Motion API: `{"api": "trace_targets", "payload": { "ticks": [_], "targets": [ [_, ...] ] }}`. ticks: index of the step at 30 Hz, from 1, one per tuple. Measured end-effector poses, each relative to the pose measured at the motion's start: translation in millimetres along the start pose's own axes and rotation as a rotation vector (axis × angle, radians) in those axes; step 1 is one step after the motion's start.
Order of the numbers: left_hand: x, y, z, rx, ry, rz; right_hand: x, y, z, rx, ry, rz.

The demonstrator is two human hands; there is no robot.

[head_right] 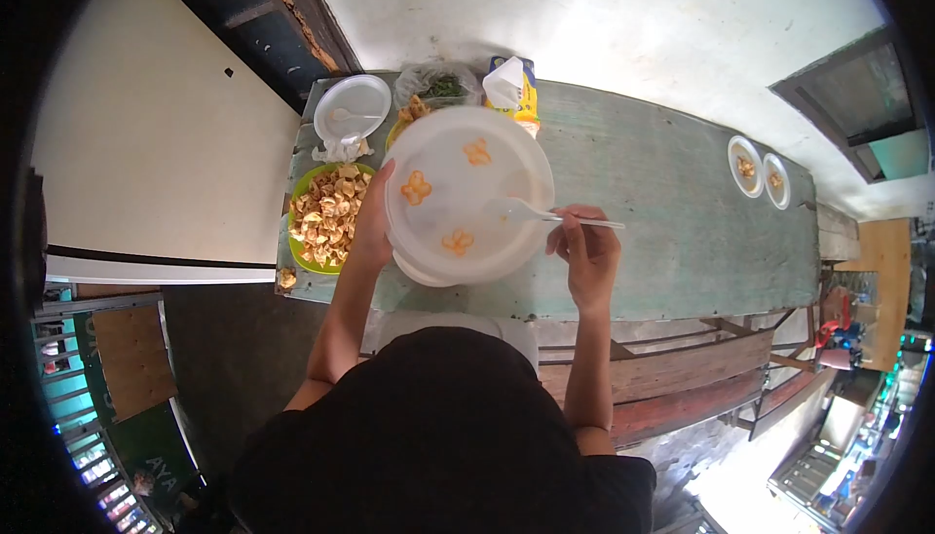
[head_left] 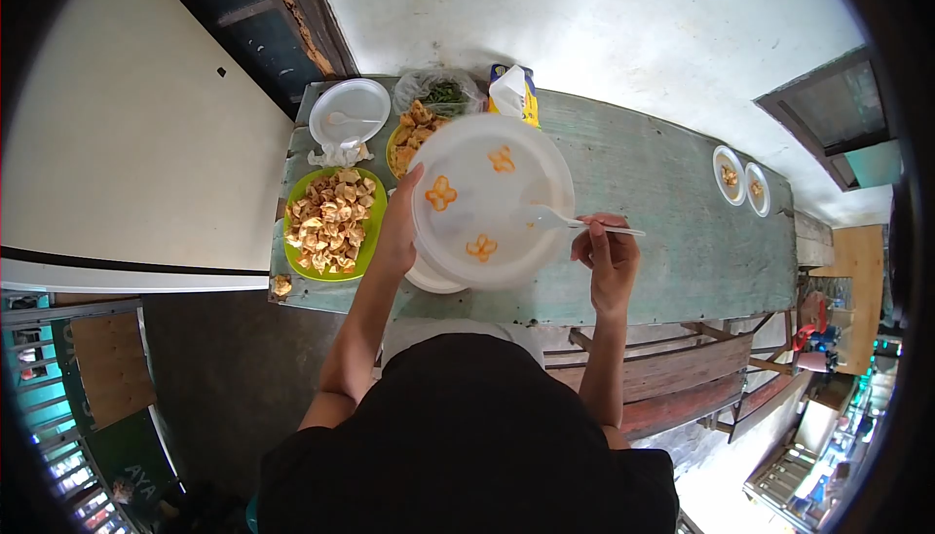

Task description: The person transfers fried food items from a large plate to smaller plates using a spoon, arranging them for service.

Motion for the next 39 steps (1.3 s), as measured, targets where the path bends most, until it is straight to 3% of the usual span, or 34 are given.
{"api": "trace_targets", "payload": {
  "ticks": [2,6,10,26,32,34,39],
  "targets": [
    [5,-3,-3,-0.185,-0.079,0.161,5,-2,5,0.05,-0.005,0.092],
    [6,-17,-6,-0.235,-0.242,0.199,18,-5,5,0.219,-0.012,0.322],
    [17,-22,-12,-0.263,-0.344,0.207,30,-6,2,0.257,0.028,0.394],
    [18,-23,-10,-0.318,-0.362,0.189,35,-3,-1,0.325,0.044,0.436],
    [15,-25,-9,-0.304,-0.364,0.183,32,-6,-1,0.264,0.058,0.316],
    [16,-24,-10,-0.307,-0.359,0.194,33,-4,1,0.342,0.011,0.409],
    [17,-22,-12,-0.299,-0.371,0.194,36,-3,-5,0.287,0.049,0.4]
  ]
}}
Point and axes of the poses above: each hand's wrist, its own y-axis away from the middle knuckle, its own x-axis out of the palm, z = x × y, the point moved 2 cm from there along -y, towards the middle knuckle, and after that the axes turned 2 degrees about x, right-handed, at the moved point
